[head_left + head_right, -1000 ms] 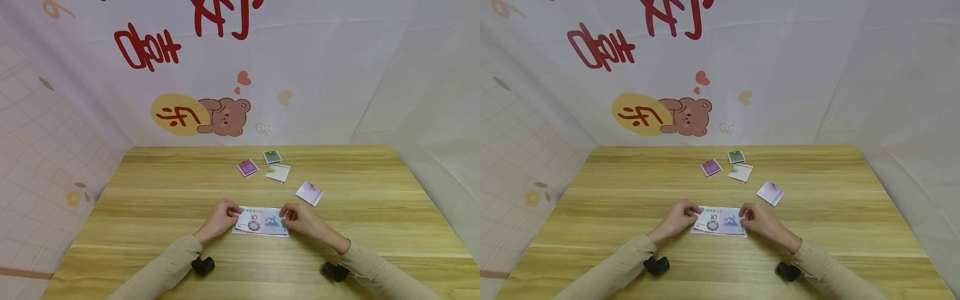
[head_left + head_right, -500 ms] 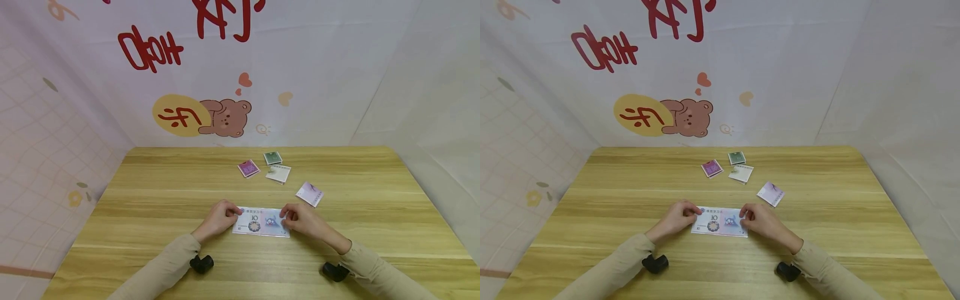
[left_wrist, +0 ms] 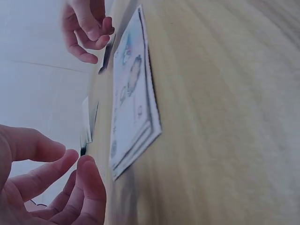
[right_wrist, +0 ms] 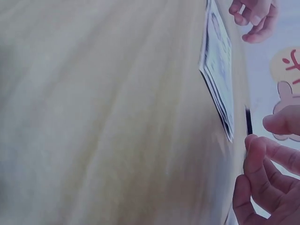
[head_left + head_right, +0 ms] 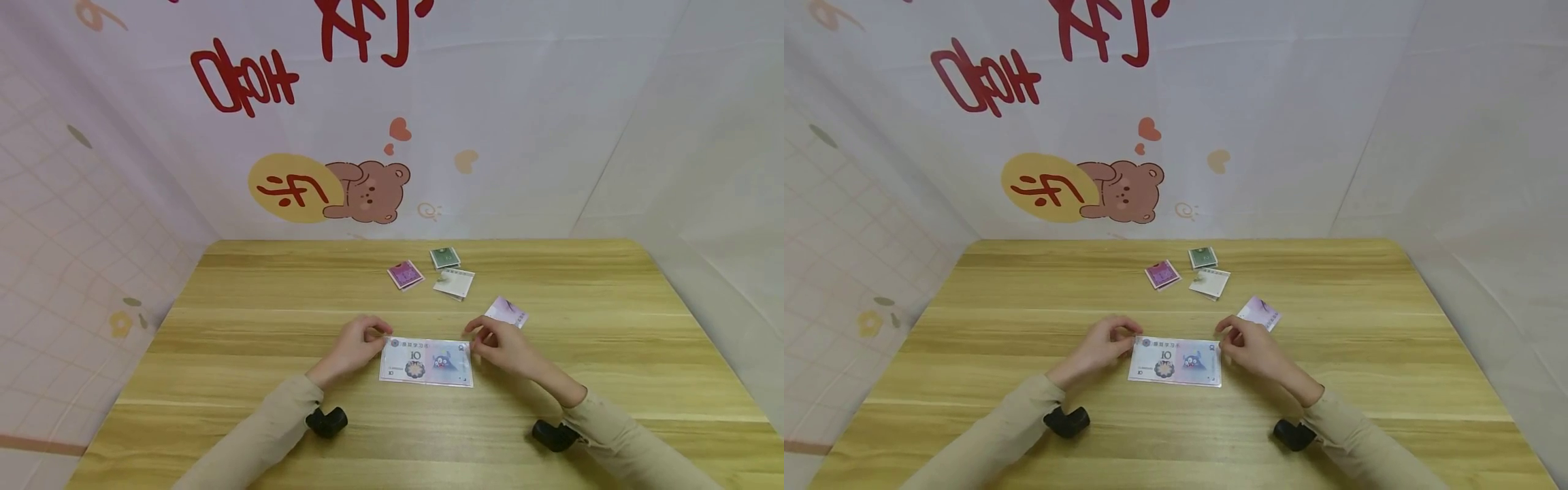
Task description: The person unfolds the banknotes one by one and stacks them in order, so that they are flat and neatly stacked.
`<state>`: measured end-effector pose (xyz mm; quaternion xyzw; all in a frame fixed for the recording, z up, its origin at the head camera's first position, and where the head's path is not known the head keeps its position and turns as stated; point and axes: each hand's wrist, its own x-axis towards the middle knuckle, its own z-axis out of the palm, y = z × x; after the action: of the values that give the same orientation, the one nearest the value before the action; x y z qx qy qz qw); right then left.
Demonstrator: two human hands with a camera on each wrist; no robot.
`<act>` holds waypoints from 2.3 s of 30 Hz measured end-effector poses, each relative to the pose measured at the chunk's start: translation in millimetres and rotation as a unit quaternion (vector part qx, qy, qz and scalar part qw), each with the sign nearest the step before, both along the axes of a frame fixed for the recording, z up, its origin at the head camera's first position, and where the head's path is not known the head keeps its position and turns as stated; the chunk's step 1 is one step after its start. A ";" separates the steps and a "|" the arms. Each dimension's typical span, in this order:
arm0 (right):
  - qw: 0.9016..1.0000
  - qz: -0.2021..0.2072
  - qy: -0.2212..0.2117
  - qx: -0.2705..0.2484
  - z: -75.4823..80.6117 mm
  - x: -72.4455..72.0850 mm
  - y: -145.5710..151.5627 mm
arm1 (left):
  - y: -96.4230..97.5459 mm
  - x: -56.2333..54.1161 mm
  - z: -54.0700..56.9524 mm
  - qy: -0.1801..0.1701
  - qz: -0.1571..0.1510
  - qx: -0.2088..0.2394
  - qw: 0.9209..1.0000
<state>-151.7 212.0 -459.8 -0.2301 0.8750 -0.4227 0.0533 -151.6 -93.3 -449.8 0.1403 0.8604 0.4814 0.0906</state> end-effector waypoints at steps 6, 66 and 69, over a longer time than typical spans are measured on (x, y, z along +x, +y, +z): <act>1.000 -0.022 -0.003 -0.001 3.1 -4.5 9.8 | 6.3 -5.4 4.0 -0.013 -0.012 0.003 1.000; 0.984 -0.175 -0.001 0.022 -19.2 -41.2 82.7 | 151.9 -43.3 -0.7 -0.037 -0.044 0.066 0.996; 0.984 -0.178 0.002 0.022 -19.9 -41.7 81.9 | 157.8 -46.3 -0.7 -0.047 -0.040 0.066 0.996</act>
<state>-193.4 293.9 -479.7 -0.0700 0.9113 -0.4053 -0.0190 -197.9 64.5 -450.5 0.1577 0.8153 0.5391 0.1409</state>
